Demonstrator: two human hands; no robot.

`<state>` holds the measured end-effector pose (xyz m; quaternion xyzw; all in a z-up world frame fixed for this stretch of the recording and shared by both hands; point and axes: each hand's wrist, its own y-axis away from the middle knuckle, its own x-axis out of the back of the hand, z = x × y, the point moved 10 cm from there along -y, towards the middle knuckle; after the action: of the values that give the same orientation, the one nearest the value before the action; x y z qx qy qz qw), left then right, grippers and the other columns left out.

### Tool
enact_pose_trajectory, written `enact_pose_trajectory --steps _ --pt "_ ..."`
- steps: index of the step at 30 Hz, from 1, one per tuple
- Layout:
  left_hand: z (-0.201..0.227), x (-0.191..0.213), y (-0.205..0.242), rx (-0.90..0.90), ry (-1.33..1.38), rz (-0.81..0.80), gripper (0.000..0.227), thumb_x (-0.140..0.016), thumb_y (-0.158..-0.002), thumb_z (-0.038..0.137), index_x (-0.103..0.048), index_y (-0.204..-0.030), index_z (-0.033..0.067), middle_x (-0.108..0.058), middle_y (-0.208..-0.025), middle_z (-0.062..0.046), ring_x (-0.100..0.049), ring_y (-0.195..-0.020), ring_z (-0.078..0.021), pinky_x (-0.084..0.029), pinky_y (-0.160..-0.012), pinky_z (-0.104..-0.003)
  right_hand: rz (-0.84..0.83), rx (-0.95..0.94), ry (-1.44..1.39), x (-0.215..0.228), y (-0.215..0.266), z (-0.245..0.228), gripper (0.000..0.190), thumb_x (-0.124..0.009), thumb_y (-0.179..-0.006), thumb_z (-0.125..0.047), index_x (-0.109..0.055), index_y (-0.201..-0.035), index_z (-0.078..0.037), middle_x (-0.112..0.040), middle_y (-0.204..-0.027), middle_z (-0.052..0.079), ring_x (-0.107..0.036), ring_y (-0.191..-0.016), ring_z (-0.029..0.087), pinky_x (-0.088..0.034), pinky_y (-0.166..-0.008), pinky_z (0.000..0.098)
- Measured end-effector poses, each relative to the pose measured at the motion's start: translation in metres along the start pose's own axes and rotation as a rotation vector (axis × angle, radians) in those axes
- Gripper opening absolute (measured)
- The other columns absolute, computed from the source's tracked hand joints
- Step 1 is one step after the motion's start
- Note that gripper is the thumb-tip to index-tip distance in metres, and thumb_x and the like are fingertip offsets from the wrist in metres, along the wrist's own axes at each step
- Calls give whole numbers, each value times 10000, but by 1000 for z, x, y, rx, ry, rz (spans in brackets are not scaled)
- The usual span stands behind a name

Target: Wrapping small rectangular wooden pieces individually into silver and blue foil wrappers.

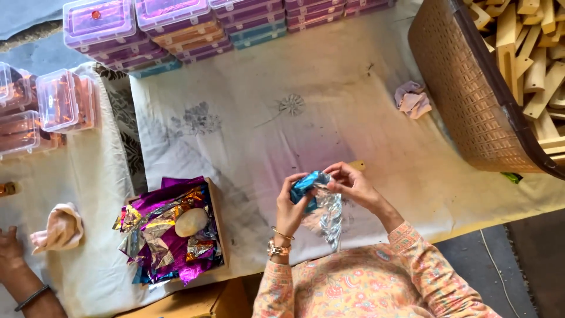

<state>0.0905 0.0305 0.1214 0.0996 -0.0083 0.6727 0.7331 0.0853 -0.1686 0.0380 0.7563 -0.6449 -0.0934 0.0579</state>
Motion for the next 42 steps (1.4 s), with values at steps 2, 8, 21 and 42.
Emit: enact_pose_trajectory --steps 2,8,21,42 --pt "-8 -2 -1 9 17 -95 424 -750 -858 78 -620 -1261 54 -740 -1098 -40 -689 -1014 -105 -561 -888 -264 -82 -66 -127 -9 1 0 399 -734 -930 -202 -652 -1298 -70 -663 -1168 41 -631 -1020 58 -543 -884 236" --pt "10 -11 -2 4 -65 -262 277 -625 -986 43 -715 -1246 76 -731 -960 -59 -620 -894 -59 -528 -793 -244 -256 -266 -83 -10 8 77 442 -711 -970 -277 -662 -1353 -62 -707 -1165 74 -619 -969 87 -516 -794 256" --pt "4 -9 -9 58 -484 -102 248 -674 -1000 301 -755 -1209 196 -752 -865 -147 -732 -803 -281 -542 -684 -358 -55 -87 -227 9 -3 35 356 -694 -916 -203 -700 -1216 -12 -719 -1068 -19 -663 -982 79 -553 -876 248" --pt "-159 8 -25 107 446 140 214 -716 -1101 207 -657 -1122 2 -606 -971 39 -482 -820 -38 -409 -673 -220 137 -109 -213 35 1 35 659 -743 -920 -109 -357 -1452 -72 -686 -952 68 -647 -853 91 -522 -729 231"
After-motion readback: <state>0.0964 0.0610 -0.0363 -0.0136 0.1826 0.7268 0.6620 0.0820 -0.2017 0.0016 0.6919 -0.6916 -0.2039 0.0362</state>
